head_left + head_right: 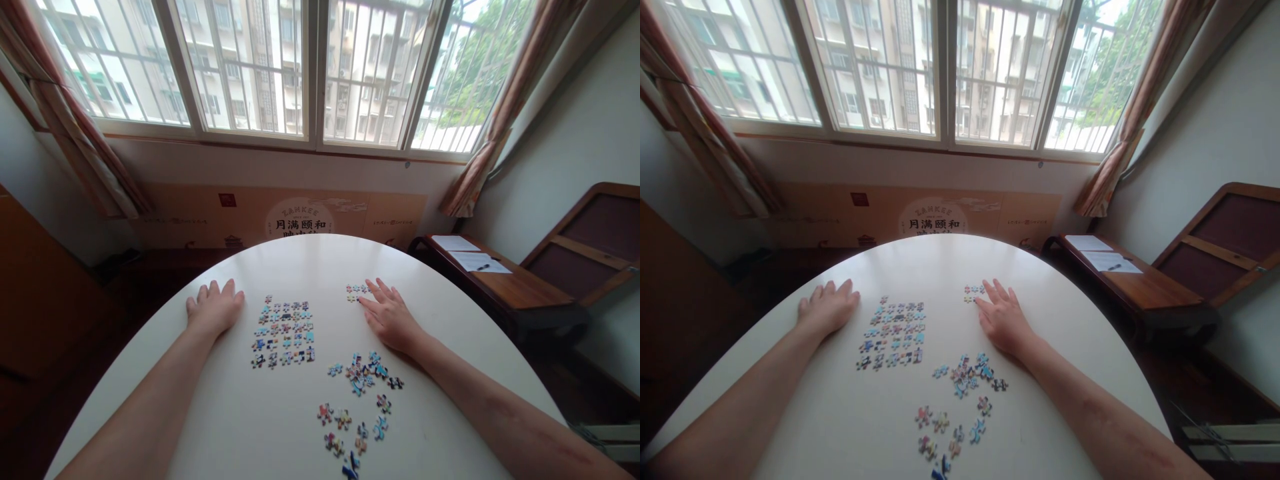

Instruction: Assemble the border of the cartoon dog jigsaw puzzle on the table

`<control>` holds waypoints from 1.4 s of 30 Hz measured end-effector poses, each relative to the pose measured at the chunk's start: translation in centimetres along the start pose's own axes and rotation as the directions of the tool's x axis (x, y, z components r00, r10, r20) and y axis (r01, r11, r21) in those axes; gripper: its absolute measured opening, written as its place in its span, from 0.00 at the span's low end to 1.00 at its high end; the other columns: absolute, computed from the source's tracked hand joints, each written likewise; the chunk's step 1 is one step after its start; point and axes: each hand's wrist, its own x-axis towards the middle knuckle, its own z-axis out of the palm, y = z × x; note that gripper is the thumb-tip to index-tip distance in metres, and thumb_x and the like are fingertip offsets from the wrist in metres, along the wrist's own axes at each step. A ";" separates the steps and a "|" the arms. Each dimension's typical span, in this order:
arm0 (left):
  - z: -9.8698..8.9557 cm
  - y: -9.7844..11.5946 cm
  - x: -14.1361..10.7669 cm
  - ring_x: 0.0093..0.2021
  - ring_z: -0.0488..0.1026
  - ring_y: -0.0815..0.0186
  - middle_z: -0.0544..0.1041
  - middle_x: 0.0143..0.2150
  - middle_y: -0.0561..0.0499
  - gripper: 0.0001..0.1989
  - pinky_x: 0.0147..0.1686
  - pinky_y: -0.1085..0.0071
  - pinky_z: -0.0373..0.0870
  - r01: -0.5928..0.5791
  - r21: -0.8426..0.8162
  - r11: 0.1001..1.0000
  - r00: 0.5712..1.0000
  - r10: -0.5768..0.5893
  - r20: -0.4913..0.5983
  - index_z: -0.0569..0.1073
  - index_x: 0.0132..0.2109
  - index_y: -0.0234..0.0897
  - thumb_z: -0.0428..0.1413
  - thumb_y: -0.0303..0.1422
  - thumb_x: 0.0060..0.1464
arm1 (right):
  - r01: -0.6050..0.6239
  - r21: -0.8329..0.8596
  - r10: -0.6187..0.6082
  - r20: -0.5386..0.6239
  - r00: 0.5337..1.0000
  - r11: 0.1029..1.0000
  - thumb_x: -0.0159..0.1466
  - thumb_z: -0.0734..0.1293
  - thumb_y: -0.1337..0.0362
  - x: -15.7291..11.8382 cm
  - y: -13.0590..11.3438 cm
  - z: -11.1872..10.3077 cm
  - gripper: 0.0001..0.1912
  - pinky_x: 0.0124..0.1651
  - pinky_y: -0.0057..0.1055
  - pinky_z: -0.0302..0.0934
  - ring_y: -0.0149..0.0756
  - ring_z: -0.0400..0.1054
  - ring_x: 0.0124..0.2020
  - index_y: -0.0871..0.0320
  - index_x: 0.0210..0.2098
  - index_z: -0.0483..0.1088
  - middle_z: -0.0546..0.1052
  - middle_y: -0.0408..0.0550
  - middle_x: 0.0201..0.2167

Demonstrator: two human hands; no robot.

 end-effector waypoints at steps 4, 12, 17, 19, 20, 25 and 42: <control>0.2 -0.1 0.1 0.74 0.47 0.41 0.51 0.76 0.34 0.33 0.67 0.41 0.47 -0.003 -0.004 1.000 1.000 0.003 -0.014 0.57 0.73 0.39 0.38 0.45 0.65 | 0.006 0.005 -0.006 -0.005 1.000 1.000 0.68 0.60 0.66 0.0 0.0 0.0 0.25 0.72 0.60 0.40 0.56 0.41 0.75 0.57 0.63 0.70 0.53 0.55 0.74; 0.3 -0.1 0.1 0.73 0.49 0.41 0.53 0.75 0.35 0.33 0.66 0.41 0.48 -0.005 -0.011 1.000 1.000 0.005 -0.028 0.59 0.73 0.39 0.40 0.45 0.64 | 0.018 0.015 -0.017 -0.024 1.000 1.000 0.66 0.59 0.68 0.0 0.4 0.4 0.27 0.72 0.60 0.41 0.54 0.41 0.75 0.56 0.63 0.70 0.53 0.53 0.74; 0.2 -0.1 0.1 0.74 0.48 0.41 0.51 0.76 0.34 0.33 0.67 0.41 0.47 -0.004 -0.009 1.000 1.000 0.004 -0.015 0.57 0.73 0.38 0.40 0.45 0.65 | 0.019 0.018 -0.019 -0.008 1.000 1.000 0.65 0.60 0.69 0.0 0.4 0.5 0.28 0.72 0.60 0.40 0.55 0.41 0.75 0.56 0.63 0.71 0.52 0.53 0.75; 0.2 0.0 0.0 0.74 0.47 0.41 0.50 0.76 0.34 0.33 0.67 0.41 0.47 -0.003 -0.001 1.000 1.000 0.003 -0.006 0.57 0.73 0.39 0.39 0.45 0.66 | 0.022 0.025 -0.022 -0.016 1.000 0.999 0.65 0.60 0.69 0.0 0.5 0.6 0.28 0.72 0.60 0.41 0.55 0.41 0.75 0.56 0.64 0.70 0.52 0.53 0.75; 0.2 0.0 0.0 0.74 0.46 0.41 0.50 0.76 0.34 0.33 0.67 0.41 0.47 -0.004 0.003 1.000 1.000 0.004 -0.002 0.56 0.73 0.39 0.38 0.45 0.66 | 0.024 0.030 -0.023 -0.026 0.999 0.999 0.64 0.59 0.70 0.0 0.6 0.6 0.29 0.72 0.60 0.41 0.55 0.41 0.75 0.56 0.64 0.70 0.53 0.53 0.74; 0.3 0.0 0.0 0.74 0.46 0.42 0.50 0.76 0.34 0.33 0.67 0.41 0.47 -0.008 0.012 1.000 1.000 0.008 -0.001 0.56 0.73 0.39 0.37 0.45 0.66 | 0.141 0.077 -0.130 -0.135 0.982 0.987 0.60 0.60 0.75 -0.5 0.6 -0.1 0.31 0.72 0.59 0.42 0.53 0.41 0.75 0.56 0.61 0.73 0.55 0.50 0.74; 0.2 0.0 0.0 0.74 0.46 0.42 0.50 0.76 0.34 0.33 0.68 0.41 0.46 -0.007 -0.007 1.000 1.000 0.007 0.000 0.56 0.73 0.39 0.38 0.45 0.66 | 0.423 0.097 -0.421 -0.044 0.906 0.901 0.57 0.67 0.78 -2.3 -2.1 -2.5 0.23 0.71 0.64 0.42 0.55 0.44 0.75 0.48 0.44 0.82 0.62 0.47 0.71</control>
